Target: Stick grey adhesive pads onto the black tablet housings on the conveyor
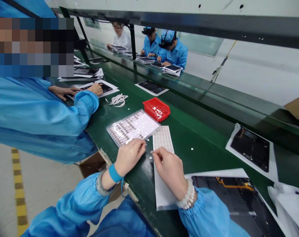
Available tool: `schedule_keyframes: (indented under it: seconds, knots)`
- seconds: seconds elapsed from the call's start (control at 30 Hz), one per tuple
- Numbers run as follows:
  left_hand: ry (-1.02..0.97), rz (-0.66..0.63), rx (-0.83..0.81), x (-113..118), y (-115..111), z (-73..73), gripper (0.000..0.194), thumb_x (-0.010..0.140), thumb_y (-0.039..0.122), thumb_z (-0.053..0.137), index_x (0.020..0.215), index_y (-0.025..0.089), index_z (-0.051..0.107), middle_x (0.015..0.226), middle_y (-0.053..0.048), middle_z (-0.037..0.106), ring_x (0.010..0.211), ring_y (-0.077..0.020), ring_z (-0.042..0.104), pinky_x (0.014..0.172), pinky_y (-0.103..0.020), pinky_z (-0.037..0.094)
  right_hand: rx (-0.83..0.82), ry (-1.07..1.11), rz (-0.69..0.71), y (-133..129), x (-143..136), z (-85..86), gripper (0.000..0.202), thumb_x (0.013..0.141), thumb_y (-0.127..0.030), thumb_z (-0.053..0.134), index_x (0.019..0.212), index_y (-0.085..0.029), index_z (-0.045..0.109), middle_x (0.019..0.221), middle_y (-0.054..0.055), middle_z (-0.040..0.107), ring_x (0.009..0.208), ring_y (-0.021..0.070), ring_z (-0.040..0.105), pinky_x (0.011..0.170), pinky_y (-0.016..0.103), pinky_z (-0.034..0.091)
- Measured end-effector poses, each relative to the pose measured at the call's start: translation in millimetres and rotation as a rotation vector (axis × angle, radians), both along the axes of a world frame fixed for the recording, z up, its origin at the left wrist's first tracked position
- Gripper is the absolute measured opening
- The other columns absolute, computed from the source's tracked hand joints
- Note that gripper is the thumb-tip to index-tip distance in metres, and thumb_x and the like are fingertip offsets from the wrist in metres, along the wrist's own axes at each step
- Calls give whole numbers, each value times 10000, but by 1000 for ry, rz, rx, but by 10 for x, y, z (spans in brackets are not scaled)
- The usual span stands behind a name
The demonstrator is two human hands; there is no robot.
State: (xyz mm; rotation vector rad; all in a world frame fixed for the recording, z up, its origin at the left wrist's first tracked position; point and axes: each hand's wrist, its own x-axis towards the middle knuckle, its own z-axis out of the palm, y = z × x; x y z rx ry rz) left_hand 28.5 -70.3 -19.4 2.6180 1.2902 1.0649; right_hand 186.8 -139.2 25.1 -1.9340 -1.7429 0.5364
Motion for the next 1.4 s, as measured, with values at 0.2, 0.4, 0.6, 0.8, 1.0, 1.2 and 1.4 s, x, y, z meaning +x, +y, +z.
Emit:
schedule_keyframes:
  seconds: [0.2,0.4,0.6,0.8,1.0,1.2,1.4]
  knots:
    - [61,-336,-38,150,-210,191,306,889,163,461,1185,140,536,1122,-93,613,988,-235,545,856,-374,446,-77,286,0,-303,326,72,193,850,-331,495,737,-208,591,650,-19,632,620,134,576,607,240,413]
    - [-25,-694,-257,554,-613,356,292,978,251,389,778,168,585,752,-15,619,749,-165,557,714,-298,429,122,277,-119,-893,476,39,132,879,-284,510,875,-206,616,796,10,639,714,130,574,666,249,427]
    - [153,-997,-227,903,-821,254,324,990,357,349,981,169,612,827,-37,647,767,-185,594,726,-313,449,147,453,-259,-1576,812,-75,202,883,-293,523,721,-187,583,720,0,577,692,118,544,646,234,425]
    - [327,-1110,-45,1122,-891,54,292,982,283,349,1129,179,578,1065,-72,627,965,-228,577,817,-354,469,-117,-132,-656,-2190,1686,-198,195,884,-229,429,765,-195,580,851,47,624,821,179,580,766,298,417]
    - [337,-1113,-24,1151,-832,-48,280,977,238,350,1074,204,610,1063,-57,624,979,-222,569,831,-349,460,-364,-226,-583,-2198,2043,-233,216,804,-108,427,731,-188,614,815,33,653,769,154,593,712,251,409]
    - [337,-1126,-70,1132,-805,-58,308,990,259,318,1086,204,605,1083,-58,616,993,-220,560,824,-347,456,-526,-312,-528,-2075,2070,-120,179,774,-127,511,661,-211,621,696,-2,675,622,141,597,555,234,362]
    - [325,-1120,-77,1123,-790,-62,303,990,267,320,1089,210,601,1087,-55,617,1000,-222,561,820,-349,456,-574,-543,-484,-1994,1944,-99,121,855,-149,510,819,-156,625,853,120,701,766,227,661,582,271,382]
